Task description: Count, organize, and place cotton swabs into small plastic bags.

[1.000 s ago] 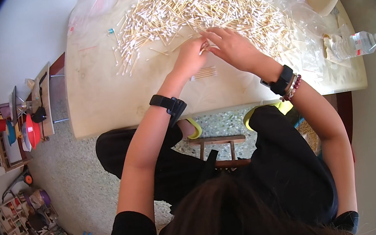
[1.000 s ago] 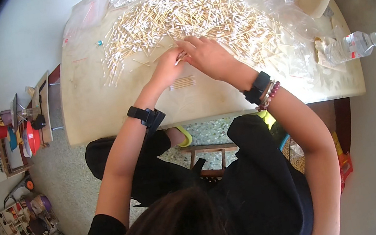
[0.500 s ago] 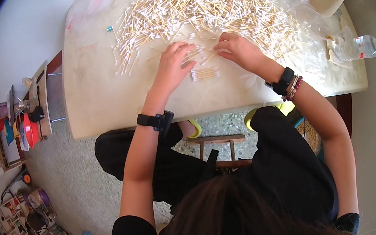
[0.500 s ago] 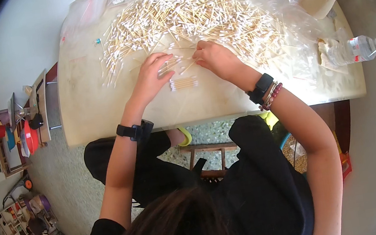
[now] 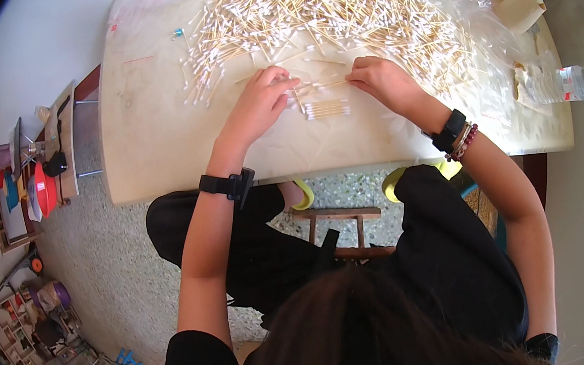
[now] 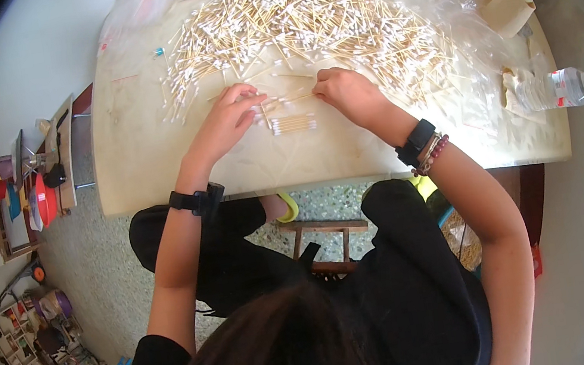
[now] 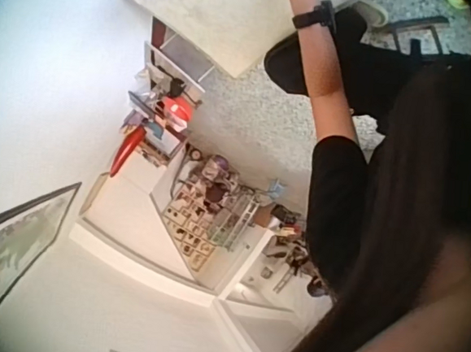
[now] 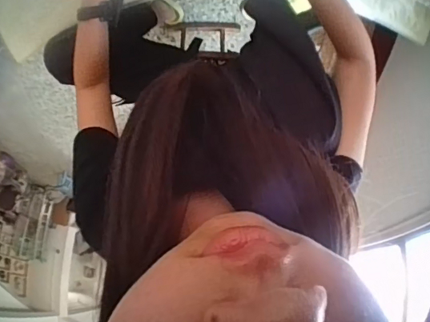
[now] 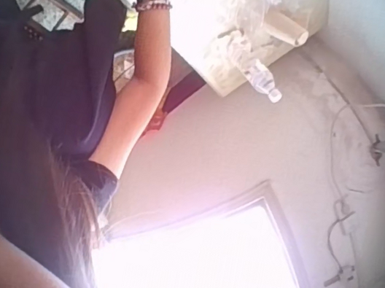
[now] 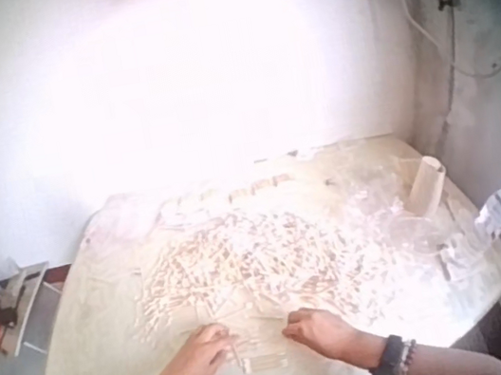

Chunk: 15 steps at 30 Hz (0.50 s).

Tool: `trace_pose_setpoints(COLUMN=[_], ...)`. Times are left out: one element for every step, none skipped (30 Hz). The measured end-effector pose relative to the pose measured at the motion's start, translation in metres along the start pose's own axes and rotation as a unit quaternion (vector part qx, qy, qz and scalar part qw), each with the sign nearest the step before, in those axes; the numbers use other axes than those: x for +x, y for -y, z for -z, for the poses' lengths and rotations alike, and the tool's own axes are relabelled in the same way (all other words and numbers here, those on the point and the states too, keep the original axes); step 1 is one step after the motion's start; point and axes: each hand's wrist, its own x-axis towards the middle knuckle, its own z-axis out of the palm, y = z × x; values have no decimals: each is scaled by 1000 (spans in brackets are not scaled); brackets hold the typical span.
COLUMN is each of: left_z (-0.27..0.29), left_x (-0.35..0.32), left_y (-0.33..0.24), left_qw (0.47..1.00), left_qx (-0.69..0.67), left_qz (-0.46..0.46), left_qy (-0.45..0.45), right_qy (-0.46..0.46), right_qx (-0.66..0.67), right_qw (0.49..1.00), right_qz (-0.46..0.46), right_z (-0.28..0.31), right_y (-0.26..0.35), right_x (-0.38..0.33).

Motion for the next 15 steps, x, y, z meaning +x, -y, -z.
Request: trace_pose_setpoints(left_z=[-1, -2, -2, -3, -3, -5, -6, -7, -9, -11, -13, -15, -17, -19, -19], left_x=[-1, -2, -3, -2, -2, -2, -1, 0, 2, 5, 6, 7, 9, 10, 10], left_y=[1, 3, 4, 4, 5, 4, 3, 2, 1, 1, 2, 2, 2, 2, 3], left_qw=[999, 997, 997, 996, 995, 995, 993, 991, 991, 986, 981, 981, 981, 980, 980], left_qx=[-36, -72, -71, -72, -72, -73, -73, -73, -73, -82, -90, -90, -96, -102, -103], left_qz=[16, 32, 33, 46, 59, 59, 77, 95, 97, 121, 146, 147, 140, 133, 133], left_qy=[-6, -13, -14, -22, -29, -30, -46, -61, -62, -75, -88, -89, -99, -109, -109], right_qy=[3, 6, 7, 1, -5, -4, -8, -11, -10, -14, -19, -18, -22, -27, -26], right_qx=[-6, -13, -13, -22, -30, -30, -31, -31, -31, -28, -24, -24, -22, -20, -20], right_qw=[1000, 1000, 1000, 999, 999, 999, 998, 997, 997, 996, 995, 995, 995, 994, 994], right_qz=[-7, -15, -14, -26, -39, -39, -53, -68, -67, -82, -97, -96, -98, -100, -101], right_z=[0, 0, 0, 0, 0, 1, 4, 7, 8, 10, 11, 11, 11, 10, 10], right_y=[0, 0, 1, 0, 0, -1, -1, -1, -3, -5, -6, -8, -10, -11, -12], right_x=[1, 1, 2, 3, 3, 2, 3, 2, 2, 3, 3, 3, 3, 3, 2])
